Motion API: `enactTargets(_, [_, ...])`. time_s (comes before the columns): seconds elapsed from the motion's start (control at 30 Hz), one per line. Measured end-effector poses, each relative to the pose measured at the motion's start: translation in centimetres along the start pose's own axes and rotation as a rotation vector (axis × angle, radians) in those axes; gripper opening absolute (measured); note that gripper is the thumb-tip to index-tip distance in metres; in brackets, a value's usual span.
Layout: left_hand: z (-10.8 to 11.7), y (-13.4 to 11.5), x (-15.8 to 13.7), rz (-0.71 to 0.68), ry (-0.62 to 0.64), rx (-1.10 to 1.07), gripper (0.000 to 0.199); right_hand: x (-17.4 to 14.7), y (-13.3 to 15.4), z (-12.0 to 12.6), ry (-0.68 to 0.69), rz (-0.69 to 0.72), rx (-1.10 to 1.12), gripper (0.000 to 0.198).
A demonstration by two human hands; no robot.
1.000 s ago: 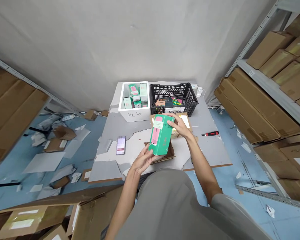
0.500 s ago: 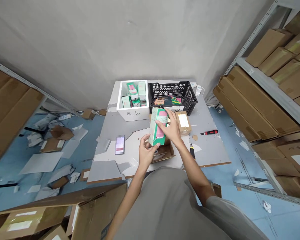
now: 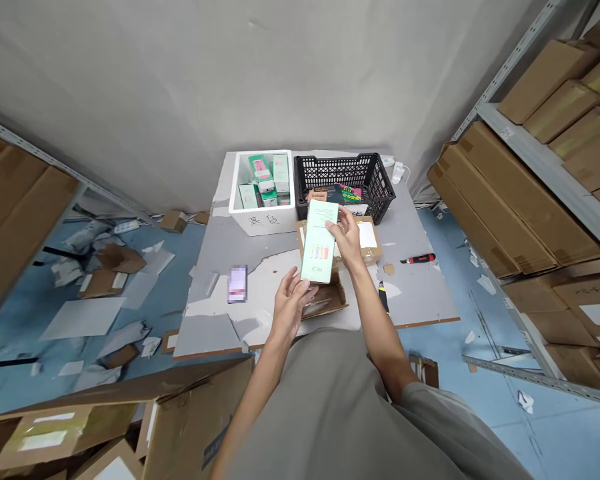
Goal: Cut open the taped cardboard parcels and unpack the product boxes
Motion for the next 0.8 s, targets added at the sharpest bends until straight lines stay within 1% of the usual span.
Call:
enactTargets(0.07, [-0.6,0.2,0.0,0.059,0.056,0.027,0.087,-0.2,-0.5,-0.3,0.016,-0.011,0.017,0.092])
enactTargets(0.17, [-1.2,0.2,-0.2,0.057,0.069,0.068,0.08,-0.8,-1.0,-0.8,0.029,-0.028,0.059,0.094])
enactTargets(0.27, [-1.5,0.1,-0.3,0.009,0.031,0.075,0.079,-1.2,-1.2,-1.0,0.052,-0.043,0.086,0.094])
enactTargets(0.33, [-1.6,0.0,-0.4,-0.026,0.006,0.084,0.08,-1.0,-0.8,-0.9,0.081,-0.037,0.067,0.091])
enactTargets(0.43, [-1.5,-0.7,-0.5,-0.11,-0.059,0.147,0.077,-0.8,0.2,-0.7,0.116,-0.025,0.015,0.092])
enactTargets(0.53, [-1.2,-1.4,-0.8,-0.195,-0.16,0.258,0.073,-0.8,1.7,-0.6,0.095,-0.015,-0.02,0.095])
enactTargets(0.6, [-1.2,-1.5,-1.1,-0.251,-0.211,0.312,0.073,-0.9,3.0,-0.4,0.058,0.036,-0.075,0.091])
enactTargets(0.67, [-1.4,-1.7,-1.6,-0.326,-0.239,0.347,0.074,-0.9,4.0,-0.1,0.026,0.097,-0.156,0.08])
enactTargets(0.73, [-1.7,-1.6,-2.0,-0.378,-0.227,0.368,0.076,-0.9,4.2,0.2,0.02,0.118,-0.213,0.071])
enactTargets(0.8, [-1.6,-1.0,-1.7,-0.343,-0.169,0.33,0.08,-0.9,3.6,0.5,0.03,0.104,-0.199,0.069])
Point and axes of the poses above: each hand's wrist, its own x-axis towards the middle knuckle, its own z-axis out of the back of the hand, y = z × x, the point moved 9 cm from there along x, towards the middle knuckle, and after that the axes turned 10 degrees about z, right-handed, at the moved point
